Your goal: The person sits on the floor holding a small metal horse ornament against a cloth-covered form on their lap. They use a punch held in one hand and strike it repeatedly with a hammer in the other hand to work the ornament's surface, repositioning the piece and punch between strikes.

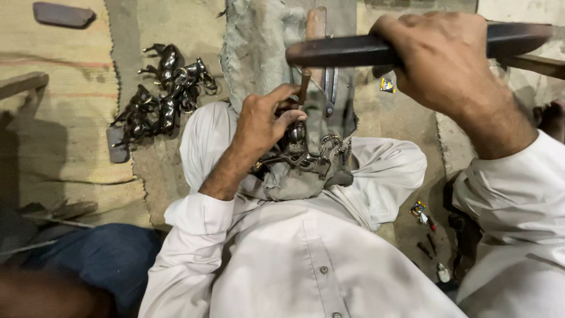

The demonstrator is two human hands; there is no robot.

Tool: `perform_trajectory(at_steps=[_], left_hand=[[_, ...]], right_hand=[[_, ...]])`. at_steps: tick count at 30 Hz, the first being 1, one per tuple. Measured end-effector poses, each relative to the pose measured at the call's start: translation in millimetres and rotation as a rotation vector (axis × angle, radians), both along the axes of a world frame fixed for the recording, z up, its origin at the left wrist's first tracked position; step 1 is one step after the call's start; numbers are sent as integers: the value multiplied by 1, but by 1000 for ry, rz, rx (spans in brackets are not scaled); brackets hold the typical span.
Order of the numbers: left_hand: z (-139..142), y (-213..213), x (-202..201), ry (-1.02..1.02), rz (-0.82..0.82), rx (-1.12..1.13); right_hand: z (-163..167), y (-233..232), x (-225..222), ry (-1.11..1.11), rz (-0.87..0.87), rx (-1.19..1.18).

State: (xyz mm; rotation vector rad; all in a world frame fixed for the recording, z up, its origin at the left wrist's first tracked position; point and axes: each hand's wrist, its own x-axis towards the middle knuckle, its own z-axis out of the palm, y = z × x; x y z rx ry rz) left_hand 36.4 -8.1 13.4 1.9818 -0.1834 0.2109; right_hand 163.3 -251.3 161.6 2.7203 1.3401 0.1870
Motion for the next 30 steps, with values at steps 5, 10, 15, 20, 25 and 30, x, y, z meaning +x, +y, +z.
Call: perform_trajectory(at_steps=[5, 10, 15, 20, 25, 30], left_hand=[[-1, 2, 4, 54, -39, -81], [-4, 6, 0, 131, 106, -341], [1, 10, 10, 144, -115, -118], [5, 12, 16, 33, -159, 131], [4, 13, 17, -65, -181, 135], [7, 9, 12, 34, -117, 75]], right_hand=[[-33, -39, 1, 190, -118, -83], [-61, -60, -7, 270, -198, -207], [-78, -61, -11, 449, -222, 184], [-89, -57, -21, 363, -274, 300], [-78, -57, -19, 257, -73, 518], [-54, -49, -6, 147, -118, 230]])
